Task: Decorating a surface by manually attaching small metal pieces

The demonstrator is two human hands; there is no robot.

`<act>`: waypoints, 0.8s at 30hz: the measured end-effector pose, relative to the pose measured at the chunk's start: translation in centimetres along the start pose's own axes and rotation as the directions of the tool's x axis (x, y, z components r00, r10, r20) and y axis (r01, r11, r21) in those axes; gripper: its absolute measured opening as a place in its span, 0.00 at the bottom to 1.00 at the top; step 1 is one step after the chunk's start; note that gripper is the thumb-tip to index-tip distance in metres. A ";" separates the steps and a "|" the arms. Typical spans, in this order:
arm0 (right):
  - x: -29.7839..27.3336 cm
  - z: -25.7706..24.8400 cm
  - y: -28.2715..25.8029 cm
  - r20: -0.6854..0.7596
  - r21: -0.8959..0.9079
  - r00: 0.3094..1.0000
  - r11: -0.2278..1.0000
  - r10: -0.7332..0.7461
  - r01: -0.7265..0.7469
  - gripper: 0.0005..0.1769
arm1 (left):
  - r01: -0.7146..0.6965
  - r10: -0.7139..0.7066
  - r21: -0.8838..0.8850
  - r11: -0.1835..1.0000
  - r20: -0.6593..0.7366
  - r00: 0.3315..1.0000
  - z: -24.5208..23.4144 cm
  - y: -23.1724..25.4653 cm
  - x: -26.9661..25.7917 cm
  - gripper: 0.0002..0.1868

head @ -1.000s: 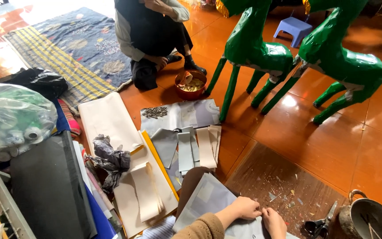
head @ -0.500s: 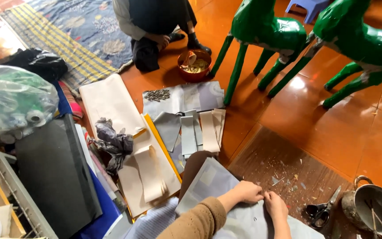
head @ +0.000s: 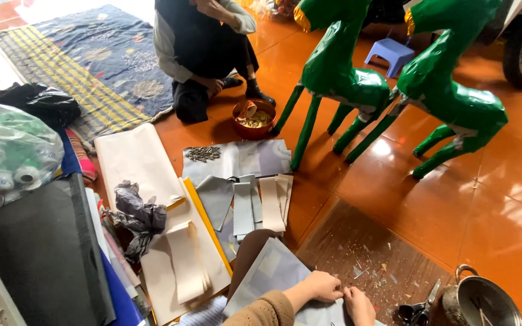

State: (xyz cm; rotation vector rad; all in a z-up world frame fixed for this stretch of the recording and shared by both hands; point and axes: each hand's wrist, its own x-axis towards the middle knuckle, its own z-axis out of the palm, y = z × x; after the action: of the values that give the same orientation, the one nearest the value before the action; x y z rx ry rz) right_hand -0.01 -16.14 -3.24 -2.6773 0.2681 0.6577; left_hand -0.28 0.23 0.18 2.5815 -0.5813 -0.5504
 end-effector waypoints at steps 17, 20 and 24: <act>-2.0 -1.4 -1.2 0.005 -0.002 1.000 1.000 0.006 -0.006 0.22 | 0.003 -0.003 -0.002 1.000 0.011 1.000 -0.3 0.3 -0.3 0.24; -1.6 -1.1 -1.0 -0.017 -0.008 1.000 1.000 -0.022 0.022 0.21 | 0.000 0.000 0.004 1.000 0.008 1.000 -0.5 0.4 -0.4 0.24; -2.3 -1.9 -1.5 0.010 0.005 1.000 1.000 0.008 -0.008 0.23 | 0.004 -0.004 -0.019 1.000 -0.003 1.000 -0.6 0.5 -0.5 0.23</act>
State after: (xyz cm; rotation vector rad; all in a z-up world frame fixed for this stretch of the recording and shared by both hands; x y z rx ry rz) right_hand -0.87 -15.33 -0.10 -2.6688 0.2780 0.6720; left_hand -0.57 0.30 1.05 2.5656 -0.5668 -0.5511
